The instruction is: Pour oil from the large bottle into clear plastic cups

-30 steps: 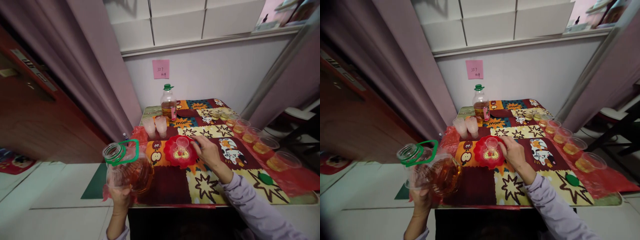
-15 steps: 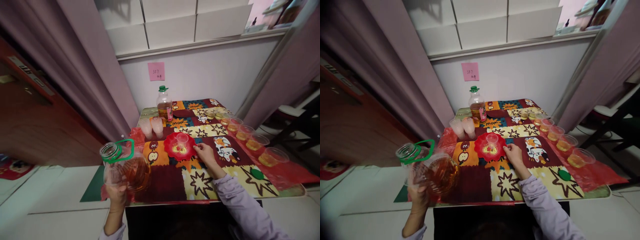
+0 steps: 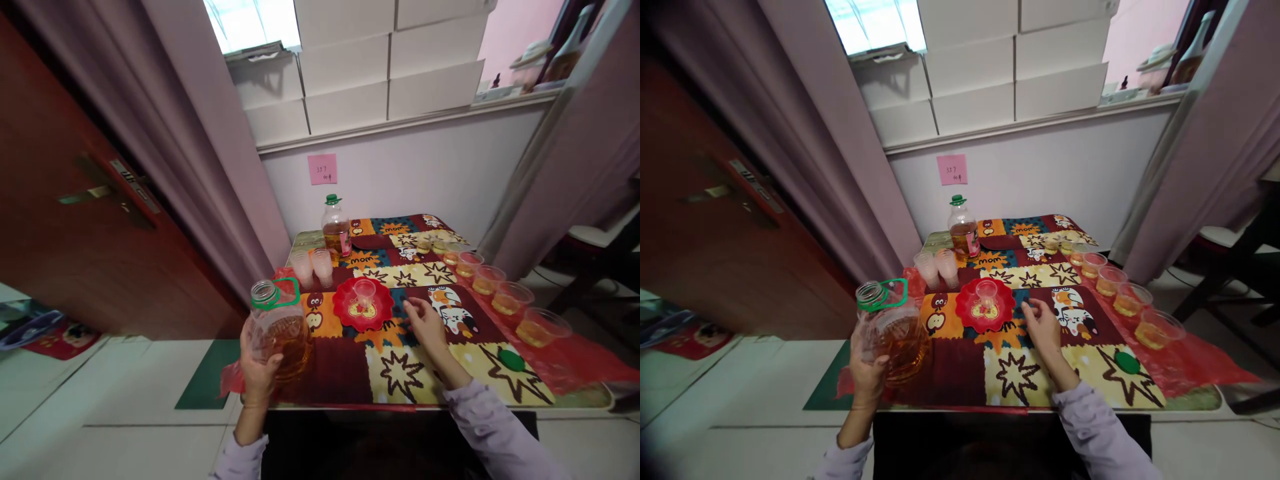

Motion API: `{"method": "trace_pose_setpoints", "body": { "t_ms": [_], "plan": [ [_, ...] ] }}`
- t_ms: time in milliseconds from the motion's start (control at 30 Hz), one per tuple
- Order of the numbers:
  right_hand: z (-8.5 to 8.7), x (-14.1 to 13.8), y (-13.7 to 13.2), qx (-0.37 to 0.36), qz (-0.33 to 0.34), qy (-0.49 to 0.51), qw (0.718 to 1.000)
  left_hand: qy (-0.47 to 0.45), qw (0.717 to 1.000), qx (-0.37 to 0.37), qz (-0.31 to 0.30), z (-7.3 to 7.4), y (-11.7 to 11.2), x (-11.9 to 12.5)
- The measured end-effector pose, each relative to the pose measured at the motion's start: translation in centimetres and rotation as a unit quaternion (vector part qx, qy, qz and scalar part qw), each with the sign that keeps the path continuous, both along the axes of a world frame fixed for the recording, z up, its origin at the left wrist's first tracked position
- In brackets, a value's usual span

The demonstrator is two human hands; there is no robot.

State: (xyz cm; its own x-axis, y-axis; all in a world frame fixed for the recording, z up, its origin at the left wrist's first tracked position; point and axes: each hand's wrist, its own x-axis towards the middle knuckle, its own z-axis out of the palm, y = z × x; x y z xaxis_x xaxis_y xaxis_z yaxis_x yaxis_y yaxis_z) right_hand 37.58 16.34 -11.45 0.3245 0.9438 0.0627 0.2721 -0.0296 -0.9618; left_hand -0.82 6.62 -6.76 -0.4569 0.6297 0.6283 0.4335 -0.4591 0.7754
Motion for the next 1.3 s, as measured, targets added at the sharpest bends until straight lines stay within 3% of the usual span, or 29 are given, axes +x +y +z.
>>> {"method": "trace_pose_setpoints", "body": {
  "t_ms": [100, 200, 333, 467, 567, 767, 933, 967, 1033, 1100, 1133, 1233, 1300],
  "plan": [
    [2.5, -1.0, -2.0, 0.026, 0.062, 0.024, 0.997, 0.008, 1.0, -0.01, -0.006, 0.1, 0.3, 0.5],
    [6.2, -3.4, -3.1, 0.086, 0.135, 0.032, 0.987, 0.014, 0.999, -0.03, -0.03, 0.5, 0.6, 1.0],
    [11.2, -7.1, -2.9, 0.196, 0.207, 0.017, 0.958, 0.042, 0.994, -0.08, -0.065, 1.4, 0.8, 1.6],
    [14.0, -10.1, -2.0, 0.318, 0.243, -0.056, 0.915, 0.028, 0.987, -0.117, -0.104, 2.5, 0.8, 2.1],
    [14.3, -11.8, -1.9, 0.348, 0.259, -0.075, 0.898, -0.01, 0.982, -0.134, -0.134, 3.2, 0.7, 2.6],
    [12.8, -13.9, -2.6, 0.215, 0.27, 0.023, 0.938, -0.086, 0.963, -0.194, -0.169, 4.9, 1.0, 3.4],
    [11.6, -13.4, -2.9, 0.217, 0.206, 0.01, 0.954, -0.001, 0.946, -0.241, -0.217, 5.6, 1.7, 0.6],
    [11.5, -13.2, -2.9, 0.217, 0.2, 0.006, 0.955, 0.015, 0.949, -0.247, -0.194, 5.3, 1.8, -0.2],
    [11.3, -12.8, -2.7, 0.211, 0.201, 0.008, 0.956, -0.045, 0.963, -0.246, -0.095, 4.0, 1.7, -1.5],
    [11.2, -12.6, -2.6, 0.208, 0.198, 0.018, 0.958, -0.187, 0.942, -0.277, 0.01, 2.0, 1.3, -2.0],
    [11.2, -12.5, -2.5, 0.207, 0.196, 0.025, 0.958, -0.22, 0.931, -0.291, 0.031, 0.9, 1.0, -2.0],
    [11.1, -12.5, -2.4, 0.211, 0.192, 0.044, 0.957, -0.337, 0.881, -0.333, 0.005, -2.0, 0.1, -1.0],
    [11.1, -12.5, -2.4, 0.214, 0.191, 0.041, 0.957, -0.334, 0.883, -0.329, -0.001, -3.1, -0.3, -0.3]
  ]
}}
